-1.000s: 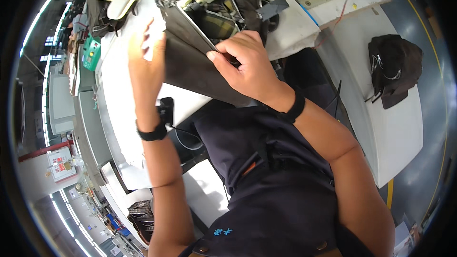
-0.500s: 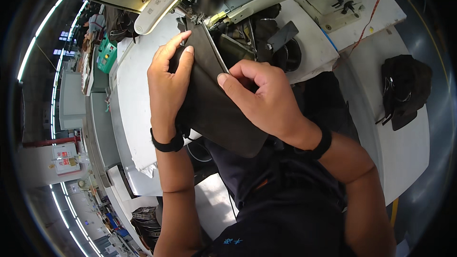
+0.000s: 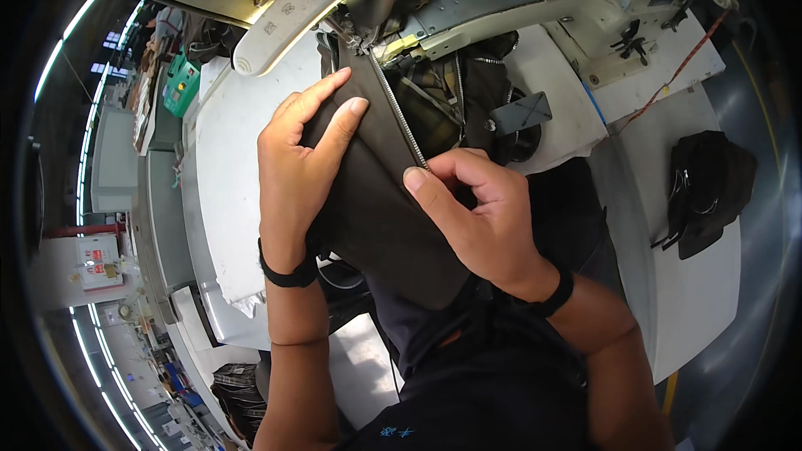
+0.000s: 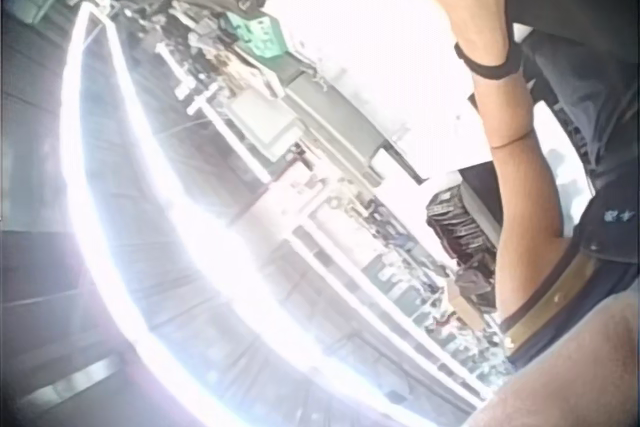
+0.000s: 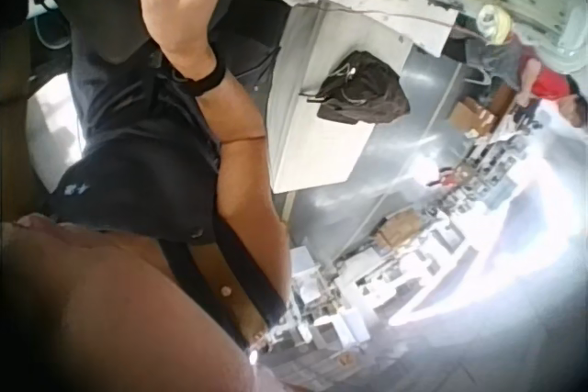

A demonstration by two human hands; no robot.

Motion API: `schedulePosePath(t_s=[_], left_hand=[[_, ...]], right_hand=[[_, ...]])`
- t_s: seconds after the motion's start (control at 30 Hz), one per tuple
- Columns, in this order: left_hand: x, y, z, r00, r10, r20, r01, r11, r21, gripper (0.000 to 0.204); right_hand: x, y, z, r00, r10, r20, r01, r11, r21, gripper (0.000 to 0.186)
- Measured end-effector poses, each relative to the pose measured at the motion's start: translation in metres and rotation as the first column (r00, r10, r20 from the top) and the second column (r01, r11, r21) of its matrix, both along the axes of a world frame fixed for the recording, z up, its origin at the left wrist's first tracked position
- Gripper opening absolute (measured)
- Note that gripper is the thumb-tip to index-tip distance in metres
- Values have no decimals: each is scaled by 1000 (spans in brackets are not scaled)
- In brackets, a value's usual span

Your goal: Operating an industrial sewing machine to construct a brown fabric bag and trimming excess thread with snips.

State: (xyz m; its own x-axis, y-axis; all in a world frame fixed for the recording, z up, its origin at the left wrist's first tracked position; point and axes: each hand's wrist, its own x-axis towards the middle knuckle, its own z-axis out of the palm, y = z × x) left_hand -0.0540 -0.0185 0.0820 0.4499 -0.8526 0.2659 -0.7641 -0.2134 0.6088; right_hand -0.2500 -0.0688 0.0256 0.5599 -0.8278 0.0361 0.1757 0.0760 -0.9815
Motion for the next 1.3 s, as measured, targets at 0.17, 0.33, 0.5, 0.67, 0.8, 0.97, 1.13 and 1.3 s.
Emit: schedulePosePath(t_s=[0.17,0.33,0.5,0.67,0.8,0.97,1.13,1.3], left_hand=[[4,-1,-1,998,-54,-34,53,998,-43,40],[8,-2,2,994,-84,-69,81,995,-51,44],[12,-5,2,989,-97,-116,97,995,-6,47],[15,-6,0,982,-125,-144,125,992,-9,47],[21,-11,1,981,-155,-118,151,988,-45,47],[27,-14,7,994,-66,-90,73,994,84,55],[14,-9,7,955,-172,241,166,985,48,73],[15,-14,7,965,-193,180,181,980,80,77]], right_hand=[[1,1,2,1000,-5,22,4,1000,23,12],[0,-1,7,999,5,46,-6,1000,26,12],[2,-3,9,997,23,69,-26,999,44,14],[5,-2,8,995,13,94,-17,999,45,14],[11,-5,8,995,12,99,-21,995,94,14],[26,-9,5,989,-12,146,-15,984,180,15],[28,-8,4,989,-42,143,21,989,147,17],[30,-13,1,991,-39,127,28,996,87,21]])
